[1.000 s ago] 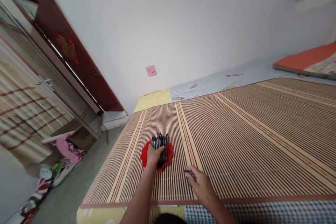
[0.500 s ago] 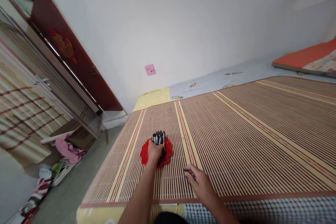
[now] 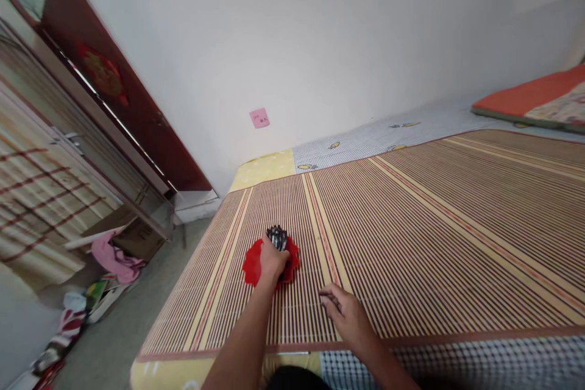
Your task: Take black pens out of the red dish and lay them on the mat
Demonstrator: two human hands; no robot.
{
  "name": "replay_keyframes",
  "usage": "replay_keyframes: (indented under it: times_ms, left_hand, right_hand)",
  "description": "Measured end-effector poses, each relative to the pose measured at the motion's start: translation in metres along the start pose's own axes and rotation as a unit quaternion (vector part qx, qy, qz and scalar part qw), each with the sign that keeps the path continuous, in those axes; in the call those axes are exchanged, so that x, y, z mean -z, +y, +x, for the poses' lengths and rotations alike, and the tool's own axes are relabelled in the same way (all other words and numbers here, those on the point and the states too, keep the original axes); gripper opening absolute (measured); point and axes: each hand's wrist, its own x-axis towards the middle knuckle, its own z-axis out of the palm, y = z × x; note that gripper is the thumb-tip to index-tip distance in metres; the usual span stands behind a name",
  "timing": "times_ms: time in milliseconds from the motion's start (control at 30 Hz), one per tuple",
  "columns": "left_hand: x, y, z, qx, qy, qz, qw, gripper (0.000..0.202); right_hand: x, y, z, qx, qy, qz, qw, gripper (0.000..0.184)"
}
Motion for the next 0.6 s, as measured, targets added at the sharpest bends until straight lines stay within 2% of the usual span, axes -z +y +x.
replay_keyframes:
  times_ms: [200,367,500,600]
  left_hand:
    - [0.006,-0.004,0.01,0.022,-0.046,-0.114,0.992,0.045]
    - [0.008,-0.013,0.019,0.079,-0.116,-0.224,0.965,0.012]
    - [0.006,-0.019,0.023,0.122,-0.125,-0.264,0.949,0.014]
    - [0.001,-0.023,0.025,0.115,-0.103,-0.277,0.949,0.015]
  right_hand:
    - [-0.001,0.003,0.0,0.01,0.007,0.003,1.0,0.024]
    - [-0.001,0.003,0.0,0.018,0.009,0.007,1.0,0.023]
    - [-0.002,0.004,0.001,0.022,0.019,0.008,1.0,0.022]
    - [-0.002,0.005,0.0,0.018,0.023,0.017,0.999,0.023]
